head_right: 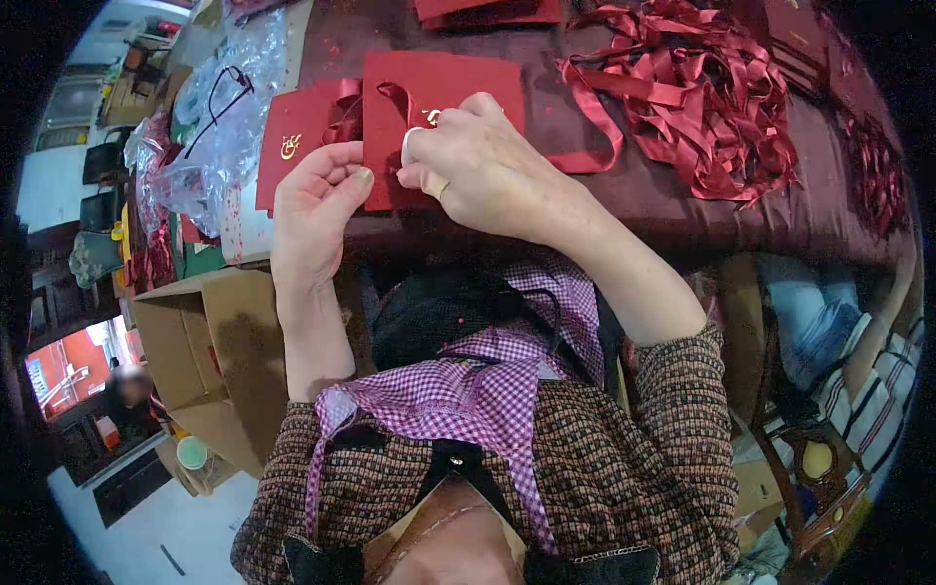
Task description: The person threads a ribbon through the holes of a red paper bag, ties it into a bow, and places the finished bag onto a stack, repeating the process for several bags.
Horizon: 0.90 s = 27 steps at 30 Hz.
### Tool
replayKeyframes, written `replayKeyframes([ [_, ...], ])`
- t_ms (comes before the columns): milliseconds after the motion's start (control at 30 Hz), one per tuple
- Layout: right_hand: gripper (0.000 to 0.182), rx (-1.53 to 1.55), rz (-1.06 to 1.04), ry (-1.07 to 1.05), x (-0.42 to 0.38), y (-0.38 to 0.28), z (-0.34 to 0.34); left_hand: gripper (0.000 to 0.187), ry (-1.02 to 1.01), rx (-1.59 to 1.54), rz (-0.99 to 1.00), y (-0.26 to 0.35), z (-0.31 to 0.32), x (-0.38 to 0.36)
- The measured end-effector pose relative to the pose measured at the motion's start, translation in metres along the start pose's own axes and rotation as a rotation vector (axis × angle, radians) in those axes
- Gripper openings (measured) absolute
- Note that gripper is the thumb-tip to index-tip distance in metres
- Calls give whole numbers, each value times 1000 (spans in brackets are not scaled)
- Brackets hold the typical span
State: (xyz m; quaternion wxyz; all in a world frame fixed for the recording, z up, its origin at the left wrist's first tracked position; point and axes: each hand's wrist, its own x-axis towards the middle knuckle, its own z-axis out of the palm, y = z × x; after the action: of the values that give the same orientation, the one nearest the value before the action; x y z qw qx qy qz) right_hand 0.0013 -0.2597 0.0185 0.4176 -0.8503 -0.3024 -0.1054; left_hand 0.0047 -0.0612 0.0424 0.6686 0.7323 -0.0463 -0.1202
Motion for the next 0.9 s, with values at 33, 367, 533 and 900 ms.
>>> replayKeyframes([
  [33,5,2,0,0,1,-1,-2,29,-6,-2,-6,1,0,0],
  [367,16,43,82,-114,10,1,-8,28,-12,45,31,1,3,-4],
  [533,23,173,156,-128,17,3,-10,20,28,153,86,4,10,-8],
  [900,20,-89,65,-2,14,-9,-5,18,108,307,257,-3,21,-13],
])
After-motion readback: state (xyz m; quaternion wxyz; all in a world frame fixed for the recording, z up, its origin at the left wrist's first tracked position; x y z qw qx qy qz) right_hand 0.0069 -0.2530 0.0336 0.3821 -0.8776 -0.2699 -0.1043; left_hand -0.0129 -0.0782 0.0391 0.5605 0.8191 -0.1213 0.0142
